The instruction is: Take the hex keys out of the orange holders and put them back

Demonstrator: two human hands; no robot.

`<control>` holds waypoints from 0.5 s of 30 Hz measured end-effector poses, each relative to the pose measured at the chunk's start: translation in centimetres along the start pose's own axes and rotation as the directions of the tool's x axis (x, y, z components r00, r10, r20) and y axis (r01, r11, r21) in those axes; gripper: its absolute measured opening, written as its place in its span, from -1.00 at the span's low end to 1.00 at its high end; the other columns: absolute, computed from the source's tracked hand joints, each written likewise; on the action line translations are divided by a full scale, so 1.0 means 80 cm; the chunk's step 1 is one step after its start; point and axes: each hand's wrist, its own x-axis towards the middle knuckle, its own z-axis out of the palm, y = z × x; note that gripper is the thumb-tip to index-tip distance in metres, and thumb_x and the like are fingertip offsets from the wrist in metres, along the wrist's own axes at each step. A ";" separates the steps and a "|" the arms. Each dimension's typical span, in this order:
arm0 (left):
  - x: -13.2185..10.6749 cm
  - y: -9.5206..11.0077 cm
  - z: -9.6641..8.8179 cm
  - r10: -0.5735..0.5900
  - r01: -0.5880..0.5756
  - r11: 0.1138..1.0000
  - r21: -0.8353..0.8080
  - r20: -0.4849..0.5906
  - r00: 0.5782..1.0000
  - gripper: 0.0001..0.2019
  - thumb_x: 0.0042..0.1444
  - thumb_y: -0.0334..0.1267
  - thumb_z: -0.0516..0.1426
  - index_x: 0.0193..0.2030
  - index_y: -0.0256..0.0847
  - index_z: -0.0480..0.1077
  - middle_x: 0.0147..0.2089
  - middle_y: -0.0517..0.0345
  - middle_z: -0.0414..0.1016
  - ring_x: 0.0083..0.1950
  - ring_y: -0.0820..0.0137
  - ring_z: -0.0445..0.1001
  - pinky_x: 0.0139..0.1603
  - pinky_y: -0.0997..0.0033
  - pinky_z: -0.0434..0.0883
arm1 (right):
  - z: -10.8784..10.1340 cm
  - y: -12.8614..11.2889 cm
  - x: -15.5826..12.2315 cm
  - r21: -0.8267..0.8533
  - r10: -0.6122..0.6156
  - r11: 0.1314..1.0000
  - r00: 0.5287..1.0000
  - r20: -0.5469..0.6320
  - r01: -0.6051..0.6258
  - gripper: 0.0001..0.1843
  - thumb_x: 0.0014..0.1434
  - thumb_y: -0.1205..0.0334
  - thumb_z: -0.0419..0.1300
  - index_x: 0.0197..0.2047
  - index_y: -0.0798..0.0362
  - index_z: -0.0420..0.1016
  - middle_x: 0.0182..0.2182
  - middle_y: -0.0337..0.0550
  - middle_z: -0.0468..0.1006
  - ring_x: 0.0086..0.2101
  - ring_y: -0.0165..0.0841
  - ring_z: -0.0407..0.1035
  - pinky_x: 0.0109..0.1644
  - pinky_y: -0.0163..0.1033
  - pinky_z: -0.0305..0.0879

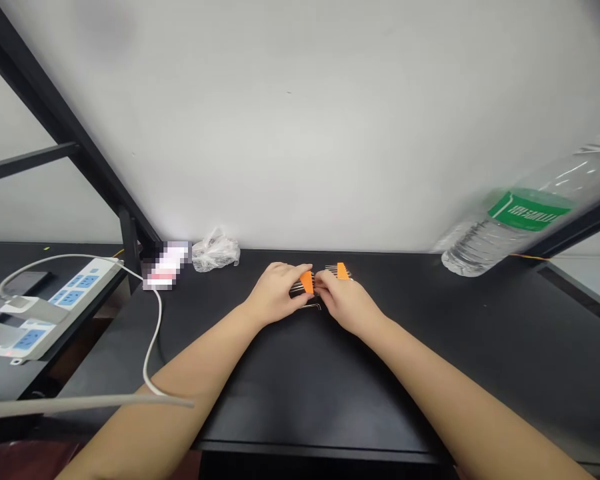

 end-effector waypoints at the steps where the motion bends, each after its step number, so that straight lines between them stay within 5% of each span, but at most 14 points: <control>1: 0.000 0.000 -0.001 -0.008 0.008 1.000 0.001 0.001 1.000 -0.42 0.19 -0.13 0.28 0.34 -0.06 0.30 0.17 0.04 0.57 0.16 0.17 0.53 0.30 0.00 0.34 | 0.002 0.003 0.001 0.000 0.010 1.000 1.000 -0.002 -0.010 -0.85 0.41 0.28 0.06 0.02 -0.03 0.35 -0.19 -0.08 0.61 -0.30 -0.26 0.48 -0.23 -0.19 0.31; 15: -0.004 -0.003 0.002 -0.098 0.098 0.994 -0.037 0.020 0.995 -0.51 0.15 -0.10 0.31 0.21 -0.07 0.42 0.15 0.09 0.58 0.10 0.20 0.54 0.27 0.07 0.39 | -0.003 0.023 0.002 0.111 -0.059 0.993 0.990 0.129 0.045 -0.89 0.24 0.35 0.19 -0.27 0.01 0.55 -0.26 -0.15 0.51 -0.26 -0.31 0.39 -0.15 -0.19 0.33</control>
